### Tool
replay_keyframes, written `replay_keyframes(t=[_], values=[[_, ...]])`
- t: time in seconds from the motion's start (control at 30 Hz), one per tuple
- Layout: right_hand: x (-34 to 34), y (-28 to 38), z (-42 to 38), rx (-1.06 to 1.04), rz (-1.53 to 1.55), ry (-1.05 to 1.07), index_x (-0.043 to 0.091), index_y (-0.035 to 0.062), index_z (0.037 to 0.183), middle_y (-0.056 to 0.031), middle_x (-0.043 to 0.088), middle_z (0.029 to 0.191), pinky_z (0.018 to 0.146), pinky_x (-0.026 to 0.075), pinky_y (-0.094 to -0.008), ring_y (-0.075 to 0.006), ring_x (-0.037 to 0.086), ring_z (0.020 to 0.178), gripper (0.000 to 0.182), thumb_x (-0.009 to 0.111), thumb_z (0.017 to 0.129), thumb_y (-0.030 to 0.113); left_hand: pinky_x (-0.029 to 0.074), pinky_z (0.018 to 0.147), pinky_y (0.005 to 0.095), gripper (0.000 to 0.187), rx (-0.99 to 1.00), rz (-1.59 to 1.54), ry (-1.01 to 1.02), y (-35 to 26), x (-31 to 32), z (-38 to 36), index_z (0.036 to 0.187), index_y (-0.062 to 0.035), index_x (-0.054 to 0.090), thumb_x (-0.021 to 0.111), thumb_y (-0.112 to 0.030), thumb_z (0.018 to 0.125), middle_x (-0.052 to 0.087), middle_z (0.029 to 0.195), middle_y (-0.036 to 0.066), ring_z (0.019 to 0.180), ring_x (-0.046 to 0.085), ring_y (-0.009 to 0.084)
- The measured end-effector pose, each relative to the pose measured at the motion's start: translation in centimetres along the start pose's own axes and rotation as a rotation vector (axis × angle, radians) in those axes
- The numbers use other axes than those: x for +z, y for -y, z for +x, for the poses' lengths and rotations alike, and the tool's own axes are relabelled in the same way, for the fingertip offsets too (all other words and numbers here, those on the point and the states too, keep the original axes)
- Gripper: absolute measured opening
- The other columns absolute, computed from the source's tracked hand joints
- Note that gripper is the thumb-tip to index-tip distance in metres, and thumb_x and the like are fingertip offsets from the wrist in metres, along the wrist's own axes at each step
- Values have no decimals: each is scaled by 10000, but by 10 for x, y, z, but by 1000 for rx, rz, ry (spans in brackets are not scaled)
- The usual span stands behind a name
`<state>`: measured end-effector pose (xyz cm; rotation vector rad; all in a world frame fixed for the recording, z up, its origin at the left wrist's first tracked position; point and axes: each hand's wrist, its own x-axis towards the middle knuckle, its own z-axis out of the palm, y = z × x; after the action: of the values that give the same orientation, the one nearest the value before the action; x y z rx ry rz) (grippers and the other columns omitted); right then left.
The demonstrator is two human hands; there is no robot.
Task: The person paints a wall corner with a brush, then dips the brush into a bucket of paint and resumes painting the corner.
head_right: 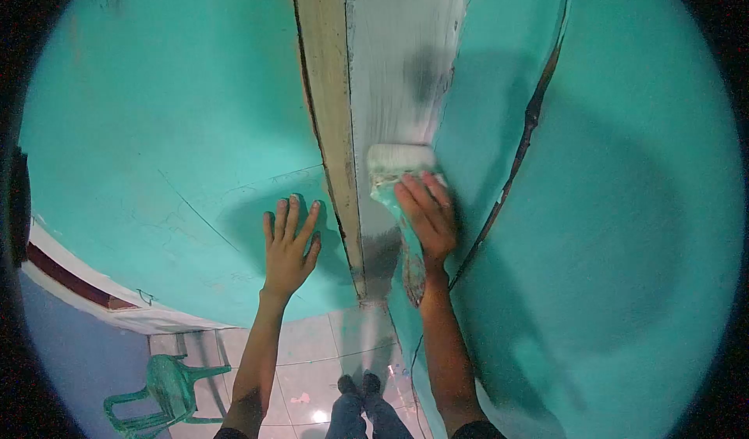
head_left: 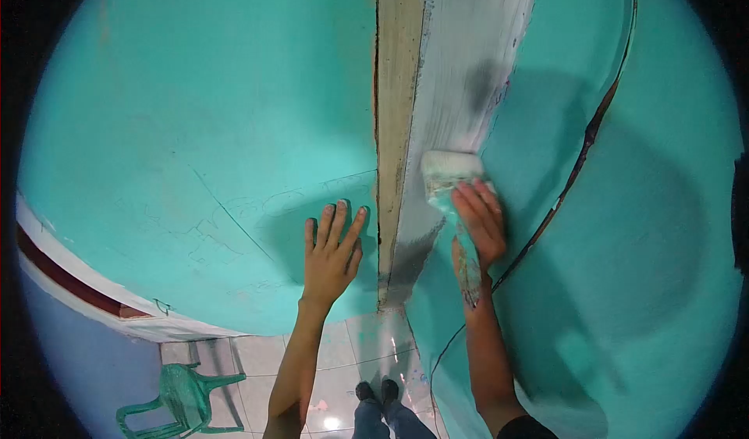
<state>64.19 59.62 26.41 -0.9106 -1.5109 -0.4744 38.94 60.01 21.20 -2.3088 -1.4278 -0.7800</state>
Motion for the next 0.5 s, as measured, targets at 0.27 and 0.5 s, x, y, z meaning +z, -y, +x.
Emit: replay_keyframes(t=[0.27, 0.5], values=[[11, -21, -177, 283, 72, 360, 744, 47, 1147, -96, 720, 1205, 1051, 494, -423, -311, 632, 1223, 275, 609, 914, 100, 91, 1223, 634, 707, -17, 28, -23, -2, 7, -9, 1596, -247, 365, 660, -252, 953, 224, 1683, 159, 1565, 151, 368], [18, -40, -225, 320, 157, 632, 680, 98, 1249, -54, 675, 1282, 1050, 500, -428, -313, 599, 1248, 430, 570, 844, 1, 69, 1236, 619, 721, -51, -1, -2, -5, 15, -22, 1597, -250, 358, 671, -218, 948, 190, 1695, 141, 1572, 135, 342]])
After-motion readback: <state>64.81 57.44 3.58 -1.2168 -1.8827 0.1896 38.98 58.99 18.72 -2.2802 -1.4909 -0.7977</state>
